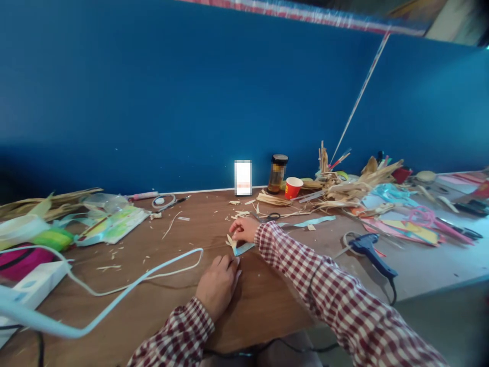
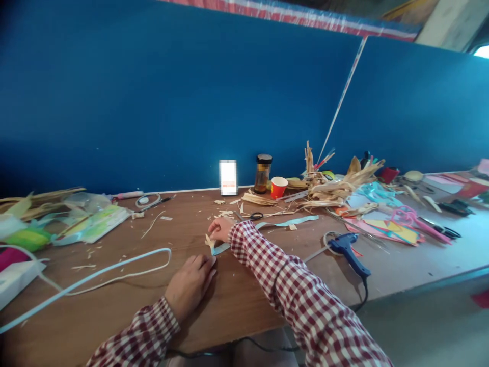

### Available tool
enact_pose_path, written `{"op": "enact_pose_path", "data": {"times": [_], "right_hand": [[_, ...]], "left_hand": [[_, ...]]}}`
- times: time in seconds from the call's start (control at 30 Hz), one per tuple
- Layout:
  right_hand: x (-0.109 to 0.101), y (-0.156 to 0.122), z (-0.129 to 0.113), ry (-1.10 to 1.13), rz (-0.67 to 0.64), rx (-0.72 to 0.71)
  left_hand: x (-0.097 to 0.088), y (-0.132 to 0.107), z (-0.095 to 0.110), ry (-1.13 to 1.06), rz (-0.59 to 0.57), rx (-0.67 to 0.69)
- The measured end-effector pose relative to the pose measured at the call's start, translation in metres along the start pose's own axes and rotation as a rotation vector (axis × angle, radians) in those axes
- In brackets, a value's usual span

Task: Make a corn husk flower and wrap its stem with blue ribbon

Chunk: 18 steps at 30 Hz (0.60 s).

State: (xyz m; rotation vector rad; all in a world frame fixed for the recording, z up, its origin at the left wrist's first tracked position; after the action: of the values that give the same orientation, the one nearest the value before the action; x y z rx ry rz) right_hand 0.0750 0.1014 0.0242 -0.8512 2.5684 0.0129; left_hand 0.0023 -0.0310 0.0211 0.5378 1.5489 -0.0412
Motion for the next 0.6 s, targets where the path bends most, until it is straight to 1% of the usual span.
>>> {"op": "enact_pose_path", "data": {"times": [0.07, 0.1, 0.17, 0.23, 0.3, 0.37, 0.43, 0.5, 0.6], "right_hand": [[-0.002, -0.003, -0.002, 0.066, -0.003, -0.026], [-0.004, -0.005, -0.004, 0.120, 0.002, -0.041], [-0.011, -0.011, -0.009, 0.263, 0.024, -0.065], [-0.017, -0.018, -0.014, 0.411, 0.050, -0.075], [-0.022, -0.023, -0.017, 0.500, 0.058, -0.068], [-0.026, -0.027, -0.019, 0.549, 0.058, -0.059], [-0.032, -0.031, -0.021, 0.590, 0.075, -0.061], [-0.039, -0.034, -0.021, 0.628, 0.127, -0.082], [-0.046, -0.039, -0.017, 0.679, 0.205, -0.106]], "left_hand": [[-0.004, 0.000, -0.006, -0.157, 0.058, -0.049], [-0.007, 0.000, -0.012, -0.254, 0.093, -0.100], [-0.008, 0.001, -0.027, -0.443, 0.146, -0.247], [-0.006, 0.004, -0.042, -0.599, 0.157, -0.403], [0.000, 0.010, -0.049, -0.733, 0.119, -0.504], [0.006, 0.020, -0.049, -0.870, 0.045, -0.546], [0.010, 0.031, -0.043, -1.015, -0.048, -0.549], [0.012, 0.041, -0.034, -1.150, -0.117, -0.547], [0.015, 0.050, -0.027, -1.307, -0.131, -0.576]]}}
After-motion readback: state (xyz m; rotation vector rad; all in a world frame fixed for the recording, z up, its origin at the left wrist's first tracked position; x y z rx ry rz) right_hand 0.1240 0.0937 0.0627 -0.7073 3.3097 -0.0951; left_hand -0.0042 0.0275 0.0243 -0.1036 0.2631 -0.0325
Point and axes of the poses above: each hand's wrist, its own y-axis towards the middle knuckle, its own x-axis out of the palm, z = x × y, the point moved 6 cm from there along y, towards the middle knuckle, and after that the axes turned 14 degrees about y, right-handed, at the moved point
